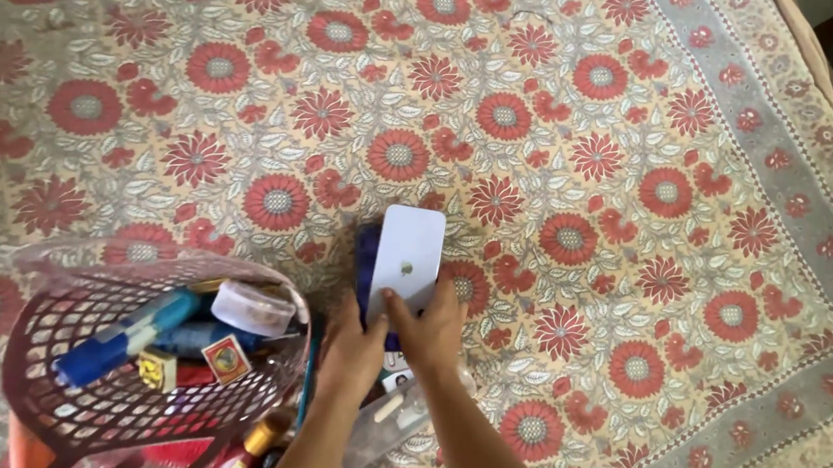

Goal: Organize personal items and cosmetics into a wooden box and a basket on a bed.

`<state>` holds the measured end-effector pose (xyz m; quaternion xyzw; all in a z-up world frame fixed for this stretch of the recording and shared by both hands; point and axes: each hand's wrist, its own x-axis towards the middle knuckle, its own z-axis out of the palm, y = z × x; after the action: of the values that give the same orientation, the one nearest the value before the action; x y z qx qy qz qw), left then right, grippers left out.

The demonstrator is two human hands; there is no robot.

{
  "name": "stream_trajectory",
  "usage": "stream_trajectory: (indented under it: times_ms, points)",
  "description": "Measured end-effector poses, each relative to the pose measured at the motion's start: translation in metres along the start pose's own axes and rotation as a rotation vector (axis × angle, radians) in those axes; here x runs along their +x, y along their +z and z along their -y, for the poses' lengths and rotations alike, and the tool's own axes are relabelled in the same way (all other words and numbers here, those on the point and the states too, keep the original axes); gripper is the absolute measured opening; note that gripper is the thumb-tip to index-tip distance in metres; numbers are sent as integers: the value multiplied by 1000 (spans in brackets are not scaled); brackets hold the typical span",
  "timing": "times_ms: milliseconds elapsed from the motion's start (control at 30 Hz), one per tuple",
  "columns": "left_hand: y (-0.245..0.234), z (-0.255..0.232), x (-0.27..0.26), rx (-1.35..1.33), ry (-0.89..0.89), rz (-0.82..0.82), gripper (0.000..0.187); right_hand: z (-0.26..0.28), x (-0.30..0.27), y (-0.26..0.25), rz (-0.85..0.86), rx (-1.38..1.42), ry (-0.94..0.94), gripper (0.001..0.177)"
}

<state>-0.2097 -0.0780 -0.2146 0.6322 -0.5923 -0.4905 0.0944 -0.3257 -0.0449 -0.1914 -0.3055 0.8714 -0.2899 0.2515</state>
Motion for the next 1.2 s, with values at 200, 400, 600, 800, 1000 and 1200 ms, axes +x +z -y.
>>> stream_trajectory:
  times_ms: [200, 400, 600, 800, 1000, 1200]
  points:
    - [-23, -32, -45, -16, -71, 156, 76, -5, -14, 2, -175, 59, -132, 68]
    - [-65, -57, -112, -170, 196, 93, 55, -8, -38, -1, -255, 205, -34, 53]
    - [-162, -88, -179, -443, 471, 15, 35, 122, -103, -46, -269, 522, -352, 46]
    - [-233, -55, -170, -456, 248, -151, 35, 159, -117, 4, 8, 332, -578, 31]
    - [-279, 19, -73, -21, 449, -310, 34, 172, -118, 43, 254, -179, -456, 88]
    - [-297, 34, -65, 712, 171, 97, 74, 164, -104, 62, 415, -342, -538, 110]
